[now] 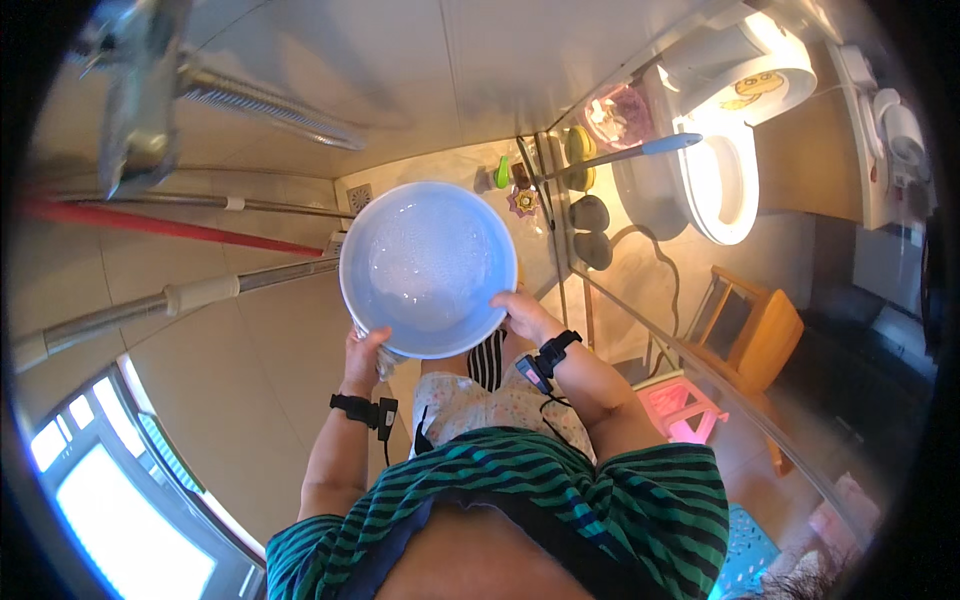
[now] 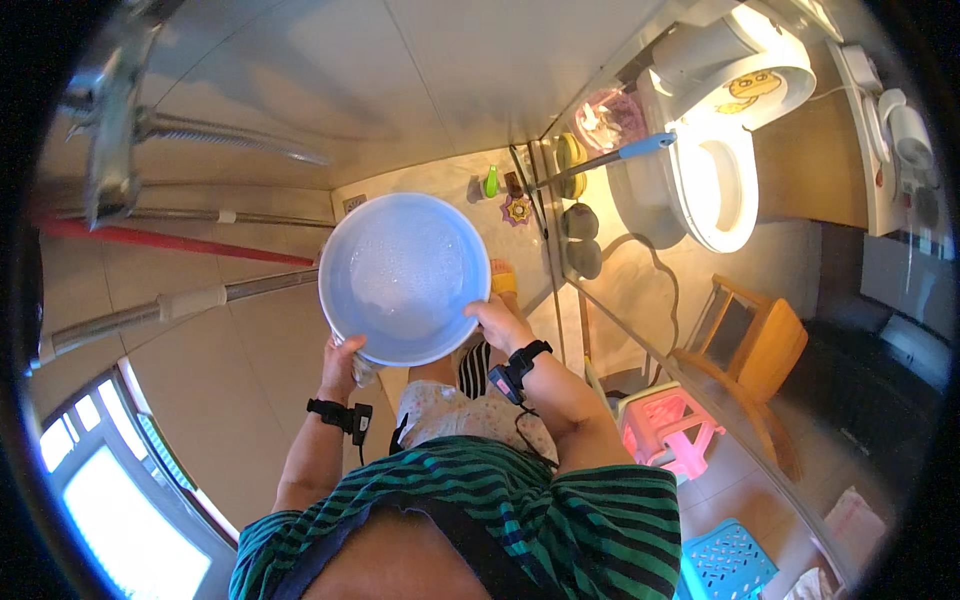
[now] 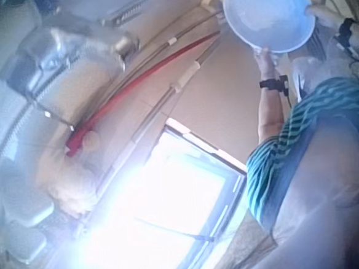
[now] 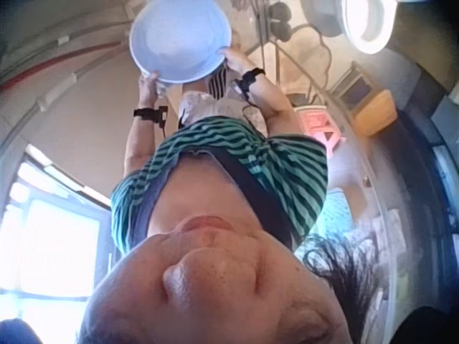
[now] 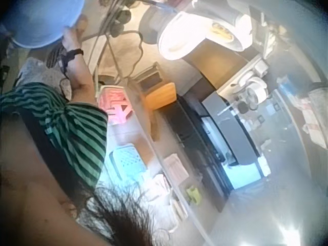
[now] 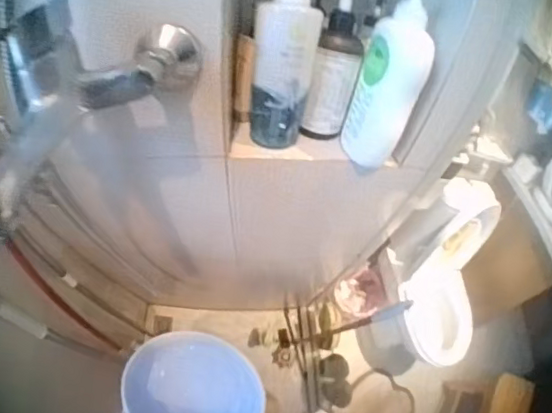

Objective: The person wipes the wall of a shower area with a cloth, then uses a brush to scrub the base and nozzle of a handheld vacuum cleaner head while holding it over a basin.

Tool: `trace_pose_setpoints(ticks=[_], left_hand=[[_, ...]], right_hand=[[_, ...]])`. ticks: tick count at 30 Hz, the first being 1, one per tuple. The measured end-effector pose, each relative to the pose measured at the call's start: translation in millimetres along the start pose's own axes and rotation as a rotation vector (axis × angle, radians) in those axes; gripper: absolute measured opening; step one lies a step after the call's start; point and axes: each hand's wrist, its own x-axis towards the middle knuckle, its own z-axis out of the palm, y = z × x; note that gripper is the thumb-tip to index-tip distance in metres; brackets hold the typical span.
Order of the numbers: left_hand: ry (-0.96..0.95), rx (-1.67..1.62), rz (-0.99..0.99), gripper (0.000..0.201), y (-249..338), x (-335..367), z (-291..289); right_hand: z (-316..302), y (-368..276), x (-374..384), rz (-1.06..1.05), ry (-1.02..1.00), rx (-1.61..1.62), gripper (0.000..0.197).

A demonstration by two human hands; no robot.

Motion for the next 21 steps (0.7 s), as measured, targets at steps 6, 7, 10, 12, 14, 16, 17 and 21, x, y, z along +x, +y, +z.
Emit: trace_pose_setpoints(ticks=[6, 7, 10, 12, 14, 16, 17, 21], left_hand=[[-0.066, 0.068, -0.141, 0.052, -24.1, 37.0, 16.8], [-0.061, 0.086, -0.150, 0.052, -30.5, 42.6, 9.8], [-0.146, 0.272, -0.272, 0.067, -54.4, 56.4, -0.1], [-0.169, 0.283, -0.376, 0.068, -65.5, 71.7, 0.6], [-0.173, 0.303, -0.406, 0.064, -75.1, 82.1, -3.5], [-0.173, 0.302, -0.455, 0.062, -77.6, 89.1, 1.7], [-0.175, 0.300, -0.498, 0.059, -76.7, 92.1, 4.0], [-0.070, 0.220, -0.585, 0.053, -77.9, 102.3, -5.0]], right_hand=[[-40.1, -0.1, 21.7, -0.063, 0.010, 0.092, 0.048], [-44.6, 3.0, 27.2, -0.058, 0.007, 0.113, 0.048], [-72.1, 16.5, 45.9, -0.084, -0.022, 0.111, 0.044], [-97.7, 22.5, 64.9, -0.049, 0.026, 0.109, 0.044], [-100.9, 9.3, 79.0, 0.033, 0.085, 0.033, 0.046], [-123.9, 9.4, 92.7, 0.009, 0.063, 0.020, 0.045], [-134.6, 9.2, 99.6, -0.020, 0.040, 0.006, 0.044], [-145.0, -3.5, 122.5, -0.114, 0.141, -0.188, 0.045]])
